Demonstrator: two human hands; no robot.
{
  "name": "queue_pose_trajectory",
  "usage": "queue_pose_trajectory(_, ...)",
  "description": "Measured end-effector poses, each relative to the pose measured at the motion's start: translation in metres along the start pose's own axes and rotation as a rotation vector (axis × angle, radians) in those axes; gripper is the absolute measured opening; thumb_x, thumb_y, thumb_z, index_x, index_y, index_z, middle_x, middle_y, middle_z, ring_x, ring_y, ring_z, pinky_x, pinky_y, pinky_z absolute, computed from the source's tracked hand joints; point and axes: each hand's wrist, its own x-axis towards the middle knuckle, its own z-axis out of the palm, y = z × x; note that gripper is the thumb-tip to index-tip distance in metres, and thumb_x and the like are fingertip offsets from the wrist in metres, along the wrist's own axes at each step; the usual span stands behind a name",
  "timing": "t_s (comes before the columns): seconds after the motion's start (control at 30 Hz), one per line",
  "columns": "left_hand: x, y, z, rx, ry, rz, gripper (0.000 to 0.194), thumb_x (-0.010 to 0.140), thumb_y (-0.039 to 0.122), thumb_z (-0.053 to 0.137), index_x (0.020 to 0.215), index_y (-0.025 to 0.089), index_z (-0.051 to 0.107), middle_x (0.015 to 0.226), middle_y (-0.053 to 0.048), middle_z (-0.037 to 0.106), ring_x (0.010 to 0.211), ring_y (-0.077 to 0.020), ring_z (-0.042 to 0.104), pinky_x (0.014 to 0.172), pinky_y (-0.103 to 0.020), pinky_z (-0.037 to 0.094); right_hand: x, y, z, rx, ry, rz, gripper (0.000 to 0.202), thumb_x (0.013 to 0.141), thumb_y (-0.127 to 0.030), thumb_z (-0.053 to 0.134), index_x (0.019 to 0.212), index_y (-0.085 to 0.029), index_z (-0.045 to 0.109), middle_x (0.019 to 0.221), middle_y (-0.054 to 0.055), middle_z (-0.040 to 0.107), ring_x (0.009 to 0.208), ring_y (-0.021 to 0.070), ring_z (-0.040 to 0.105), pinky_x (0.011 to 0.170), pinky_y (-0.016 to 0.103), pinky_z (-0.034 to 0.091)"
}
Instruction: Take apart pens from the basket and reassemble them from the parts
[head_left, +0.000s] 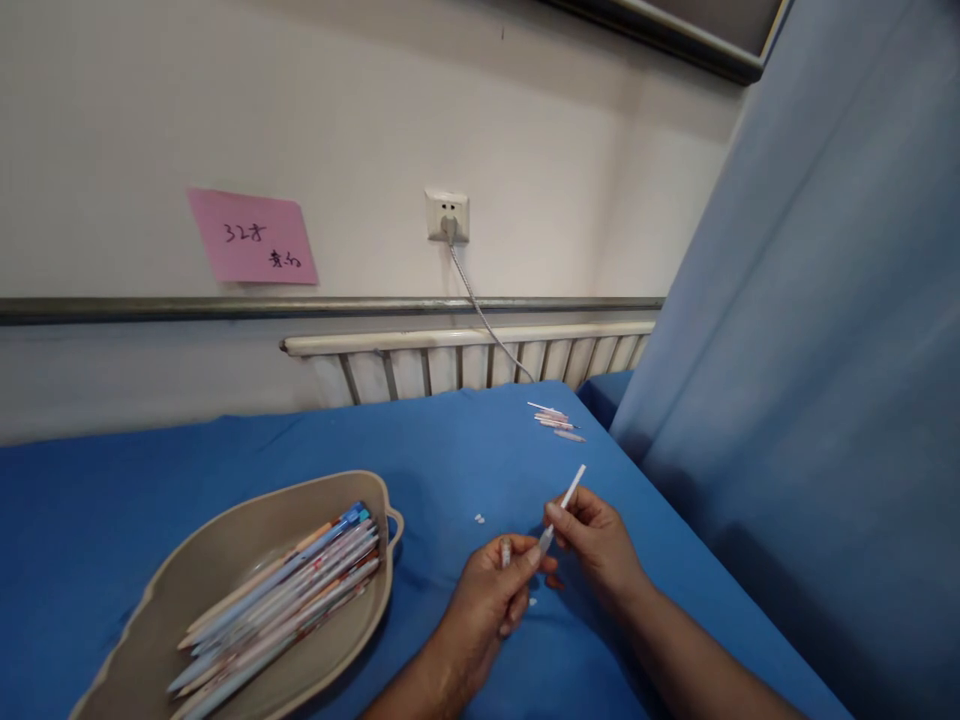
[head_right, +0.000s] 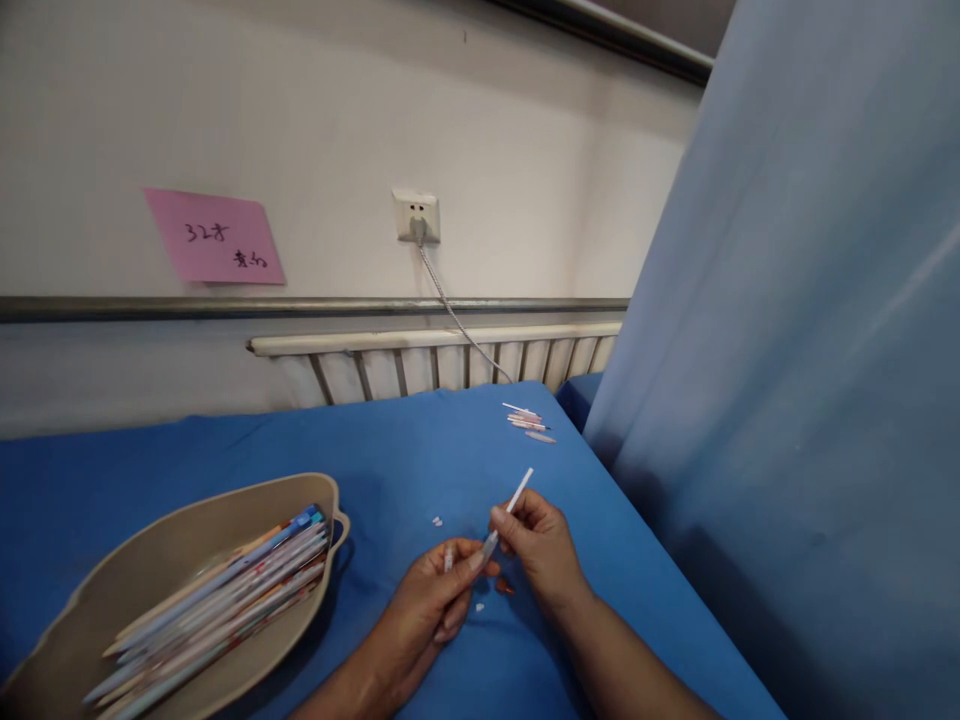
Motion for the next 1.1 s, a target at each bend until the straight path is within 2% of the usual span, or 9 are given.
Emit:
queue_pose_trajectory(0.07,-0.003,0.001,0.001,0.0,-0.079,-0.045,0.029,0.077,0.039,0.064,0.086,0.011,0.059,0.075,-0.005,0.068,0.029,0.0016,0.027,0.031,-0.018,0.011,-0.002,-0.001,0.001,0.001,-0.043,0.03,0.027,0.073,-0.04,0.069,0.068,-0.016,0.058,0.053,-0.004,0.049,0.044,0.0069,0.041,0.044,0.021,0.034)
queue_pose_trajectory(0.17,-0.007,0.003,0.003,-0.048,-0.17,-0.118,0.03,0.078,0.039,0.063,0.089,0.011,0.06,0.074,-0.005,0.068,0.029,0.0015,0.026,0.032,-0.018,0.009,-0.004,-0.003,0.002,0.073,-0.083,0.063,0.027,0.079,-0.043,0.063,0.08,-0.017,0.061,0.068,-0.001,0.057,0.043,0.0057,0.041,0.041,0.02,0.031)
queue_pose_trajectory(0.27,-0.009,0.006,0.005,-0.084,-0.223,-0.159,0.028,0.079,0.038,0.062,0.088,0.011,0.06,0.073,-0.005,0.068,0.03,0.0016,0.026,0.032,-0.018,0.009,-0.004,-0.009,0.001,0.159,-0.024,0.004,0.03,0.083,-0.046,0.056,0.096,-0.019,0.061,0.082,0.002,0.061,0.044,0.0046,0.039,0.04,0.02,0.028)
queue_pose_trajectory(0.4,-0.012,0.007,0.007,-0.083,-0.252,-0.185,0.026,0.079,0.035,0.062,0.087,0.011,0.059,0.075,-0.006,0.069,0.03,0.0016,0.026,0.032,-0.018,0.008,0.001,-0.015,-0.004,0.185,0.036,-0.031,0.034,0.08,-0.045,0.06,0.103,-0.021,0.059,0.076,0.0,0.06,0.044,0.0056,0.037,0.04,0.02,0.027)
queue_pose_trajectory(0.53,-0.013,0.009,0.008,-0.091,-0.268,-0.203,0.026,0.079,0.036,0.061,0.088,0.011,0.059,0.076,-0.008,0.069,0.03,0.0015,0.027,0.032,-0.018,0.009,0.001,-0.014,-0.005,0.164,0.015,0.001,0.032,0.077,-0.044,0.064,0.096,-0.019,0.061,0.067,-0.002,0.058,0.043,0.0054,0.038,0.041,0.019,0.028)
queue_pose_trajectory(0.8,-0.011,0.007,0.005,-0.148,-0.276,-0.239,0.025,0.077,0.031,0.064,0.093,0.013,0.06,0.07,-0.005,0.067,0.03,0.0012,0.029,0.033,-0.017,0.01,-0.005,-0.009,0.003,0.066,-0.057,0.042,0.03,0.078,-0.046,0.061,0.086,-0.017,0.065,0.069,0.0,0.062,0.044,0.006,0.042,0.038,0.018,0.033)
queue_pose_trajectory(0.97,-0.012,0.007,0.007,-0.192,-0.257,-0.243,0.025,0.077,0.03,0.064,0.095,0.013,0.06,0.065,-0.003,0.064,0.03,0.0012,0.027,0.033,-0.017,0.008,-0.004,-0.005,0.004,0.095,-0.073,0.093,0.032,0.076,-0.048,0.063,0.083,-0.016,0.063,0.066,-0.001,0.059,0.039,0.0043,0.038,0.035,0.017,0.03)
queue_pose_trajectory(1.1,-0.012,0.008,0.008,-0.251,-0.213,-0.23,0.022,0.076,0.029,0.065,0.09,0.014,0.059,0.062,0.0,0.06,0.031,0.0014,0.026,0.034,-0.016,0.007,-0.004,-0.003,0.005,0.101,-0.082,0.102,0.031,0.075,-0.046,0.065,0.081,-0.016,0.063,0.066,-0.001,0.059,0.042,0.0047,0.041,0.037,0.017,0.033)
